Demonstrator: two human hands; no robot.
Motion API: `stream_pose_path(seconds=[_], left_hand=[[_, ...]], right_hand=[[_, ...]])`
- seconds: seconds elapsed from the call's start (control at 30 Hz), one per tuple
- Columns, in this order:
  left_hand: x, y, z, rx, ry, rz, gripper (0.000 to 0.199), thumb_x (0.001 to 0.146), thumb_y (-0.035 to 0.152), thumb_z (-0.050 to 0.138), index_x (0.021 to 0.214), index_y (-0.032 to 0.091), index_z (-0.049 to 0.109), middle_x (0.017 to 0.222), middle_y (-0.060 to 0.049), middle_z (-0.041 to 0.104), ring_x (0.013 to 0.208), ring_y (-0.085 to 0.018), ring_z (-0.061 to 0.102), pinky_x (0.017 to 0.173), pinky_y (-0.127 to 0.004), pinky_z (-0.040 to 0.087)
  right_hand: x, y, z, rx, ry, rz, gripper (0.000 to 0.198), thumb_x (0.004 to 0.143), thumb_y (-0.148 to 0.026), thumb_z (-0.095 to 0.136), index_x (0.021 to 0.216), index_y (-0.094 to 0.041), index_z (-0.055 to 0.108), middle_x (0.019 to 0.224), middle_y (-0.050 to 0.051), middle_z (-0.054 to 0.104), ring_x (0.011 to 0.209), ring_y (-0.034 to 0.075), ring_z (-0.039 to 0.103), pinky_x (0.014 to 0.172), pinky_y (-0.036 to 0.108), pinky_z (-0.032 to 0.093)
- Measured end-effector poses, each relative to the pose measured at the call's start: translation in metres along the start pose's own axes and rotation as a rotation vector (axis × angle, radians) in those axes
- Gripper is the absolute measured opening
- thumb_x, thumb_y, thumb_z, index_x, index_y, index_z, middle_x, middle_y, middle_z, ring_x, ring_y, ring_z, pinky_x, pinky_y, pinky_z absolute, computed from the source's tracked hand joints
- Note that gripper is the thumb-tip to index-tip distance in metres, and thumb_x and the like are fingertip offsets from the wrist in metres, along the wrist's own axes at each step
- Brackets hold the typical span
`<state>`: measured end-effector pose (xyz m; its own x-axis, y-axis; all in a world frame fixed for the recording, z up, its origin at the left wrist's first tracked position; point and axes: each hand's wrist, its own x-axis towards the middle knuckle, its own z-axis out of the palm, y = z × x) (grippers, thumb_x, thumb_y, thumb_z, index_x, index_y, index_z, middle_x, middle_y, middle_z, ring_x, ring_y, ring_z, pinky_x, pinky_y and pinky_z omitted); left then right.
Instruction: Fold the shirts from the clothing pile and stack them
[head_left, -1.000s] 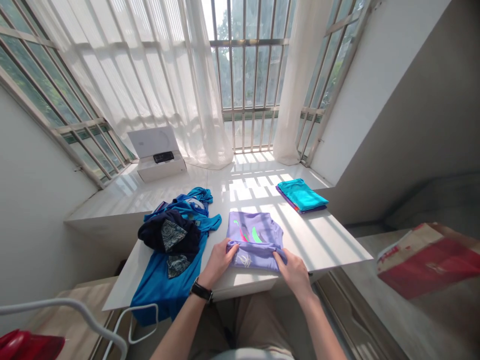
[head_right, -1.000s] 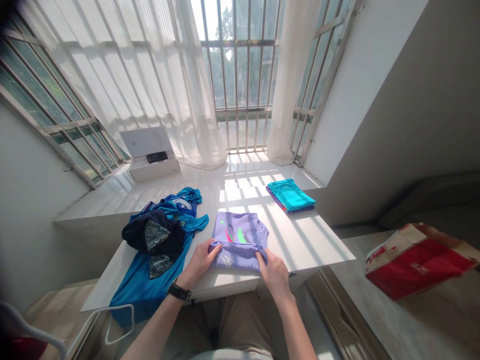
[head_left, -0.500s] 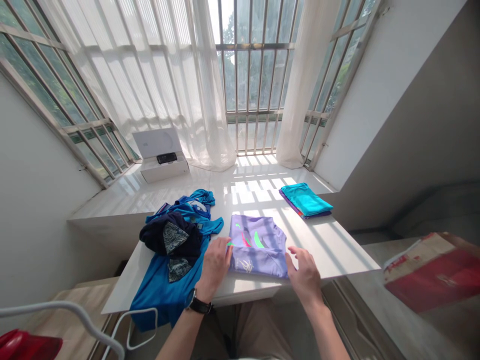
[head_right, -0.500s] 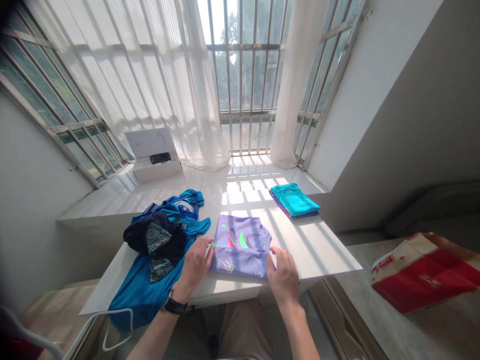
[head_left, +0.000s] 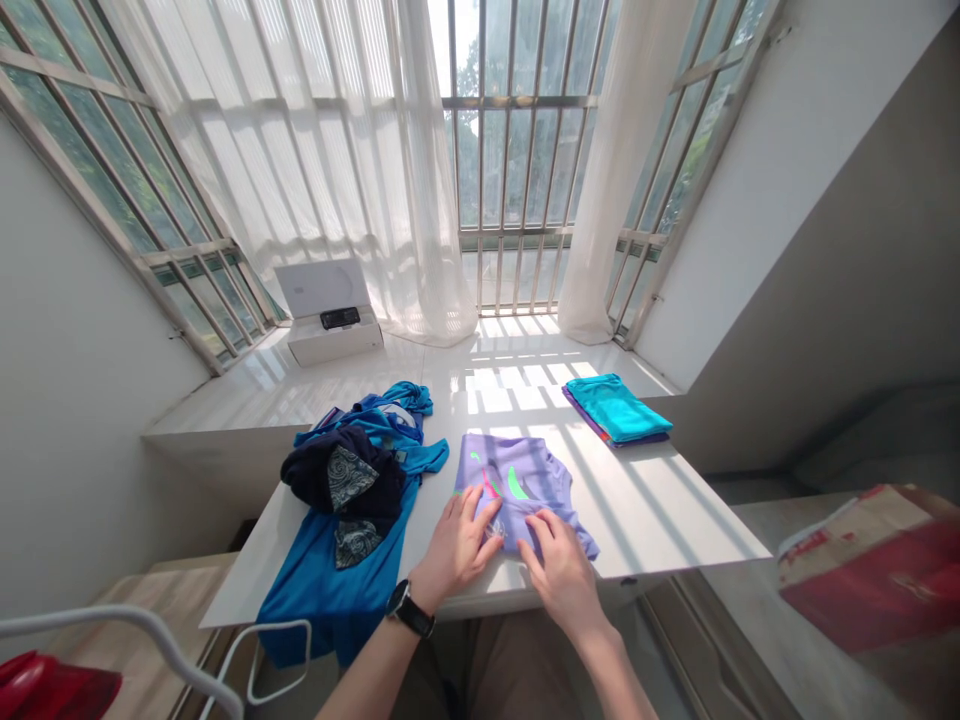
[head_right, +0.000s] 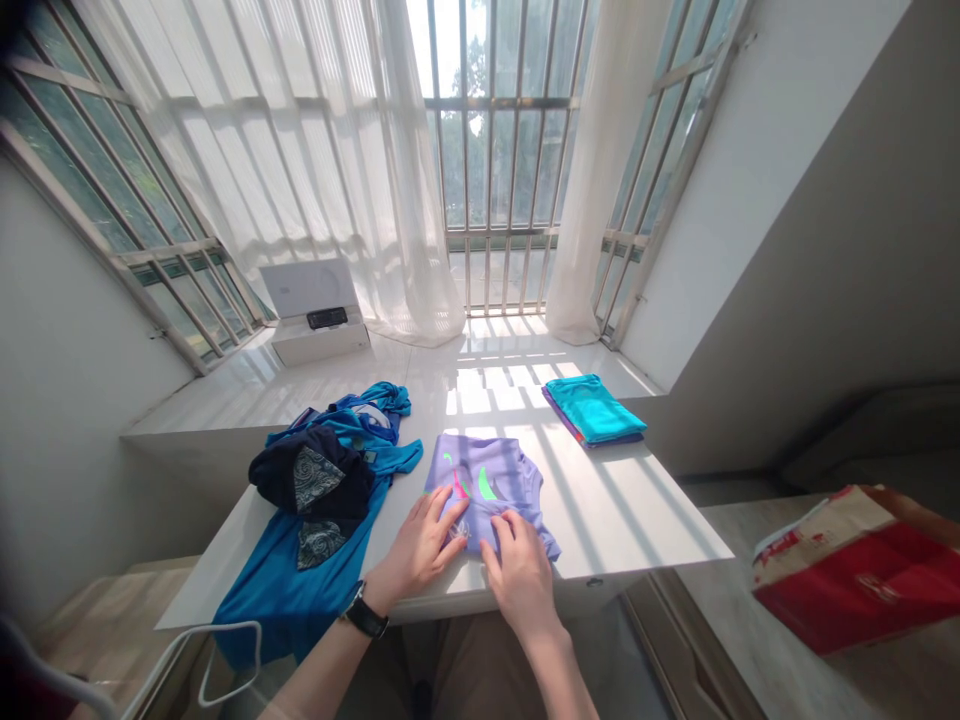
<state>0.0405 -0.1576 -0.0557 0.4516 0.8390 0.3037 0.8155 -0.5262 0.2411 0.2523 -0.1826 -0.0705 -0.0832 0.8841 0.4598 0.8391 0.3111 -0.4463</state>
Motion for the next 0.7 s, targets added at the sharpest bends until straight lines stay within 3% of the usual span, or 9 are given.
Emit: stream_pose_path(seconds=[0.13, 0.23, 0.37, 0.43, 0.5, 0.6, 0.7], left_hand=[[0.01, 0.022, 0.01, 0.066, -0.012, -0.178, 0.062, 0.097, 0.051, 0.056, 0.15, 0.019, 0.05, 0.153, -0.022, 0.048, 0.139, -0.042, 0.047, 0.109, -0.057, 0.046], [0.013, 0.028, 0.004, -0.021, -0.068, -0.211, 0.065, 0.098, 0.055, 0.054, 0.15, 0.018, 0.048, 0.147, -0.022, 0.055, 0.132, -0.041, 0.055, 0.104, -0.054, 0.05], [0.026, -0.006, -0.024, -0.255, 0.03, -0.261, 0.051, 0.105, 0.043, 0.044, 0.149, 0.019, 0.045, 0.141, -0.015, 0.061, 0.123, -0.026, 0.063, 0.102, -0.037, 0.053], [0.041, -0.03, -0.038, -0.167, 0.047, -0.299, 0.045, 0.101, 0.034, 0.051, 0.142, 0.017, 0.051, 0.137, -0.016, 0.063, 0.127, -0.028, 0.06, 0.107, -0.039, 0.049], [0.061, -0.049, -0.049, -0.013, -0.057, -0.333, 0.042, 0.1, 0.028, 0.051, 0.14, 0.015, 0.053, 0.138, -0.017, 0.062, 0.127, -0.028, 0.059, 0.109, -0.04, 0.046], [0.088, -0.061, -0.054, 0.167, -0.275, -0.392, 0.044, 0.098, 0.032, 0.055, 0.136, 0.011, 0.056, 0.131, -0.021, 0.064, 0.122, -0.034, 0.06, 0.101, -0.044, 0.05], [0.103, -0.062, -0.051, 0.188, -0.349, -0.399, 0.037, 0.093, 0.034, 0.061, 0.122, 0.01, 0.064, 0.119, -0.022, 0.068, 0.112, -0.037, 0.064, 0.091, -0.044, 0.052]], right_hand=[[0.028, 0.009, 0.005, -0.059, -0.013, -0.024, 0.028, 0.099, -0.023, 0.049, 0.115, -0.02, 0.071, 0.119, 0.012, 0.072, 0.109, 0.028, 0.067, 0.096, 0.045, 0.054], [0.04, 0.01, 0.0, -0.096, 0.019, -0.016, 0.025, 0.099, -0.026, 0.051, 0.106, -0.018, 0.073, 0.119, 0.014, 0.072, 0.114, 0.031, 0.064, 0.097, 0.049, 0.053], [0.028, -0.004, -0.011, 0.032, 0.019, -0.028, 0.023, 0.1, -0.03, 0.052, 0.108, -0.02, 0.071, 0.113, 0.012, 0.071, 0.104, 0.027, 0.066, 0.093, 0.042, 0.055], [0.017, -0.017, -0.009, 0.113, -0.026, -0.048, 0.022, 0.1, -0.032, 0.052, 0.11, -0.023, 0.069, 0.11, 0.01, 0.07, 0.1, 0.025, 0.066, 0.089, 0.038, 0.056], [0.007, -0.027, -0.001, 0.138, -0.039, -0.046, 0.02, 0.098, -0.034, 0.056, 0.11, -0.024, 0.069, 0.11, 0.01, 0.07, 0.099, 0.026, 0.066, 0.087, 0.039, 0.056], [0.001, -0.033, 0.016, 0.099, 0.006, 0.011, 0.021, 0.092, -0.032, 0.062, 0.11, -0.025, 0.069, 0.112, 0.011, 0.071, 0.099, 0.029, 0.066, 0.085, 0.044, 0.056], [0.002, -0.027, 0.024, 0.069, 0.026, 0.062, 0.024, 0.09, -0.032, 0.063, 0.112, -0.025, 0.069, 0.116, 0.011, 0.071, 0.101, 0.031, 0.066, 0.087, 0.046, 0.055]])
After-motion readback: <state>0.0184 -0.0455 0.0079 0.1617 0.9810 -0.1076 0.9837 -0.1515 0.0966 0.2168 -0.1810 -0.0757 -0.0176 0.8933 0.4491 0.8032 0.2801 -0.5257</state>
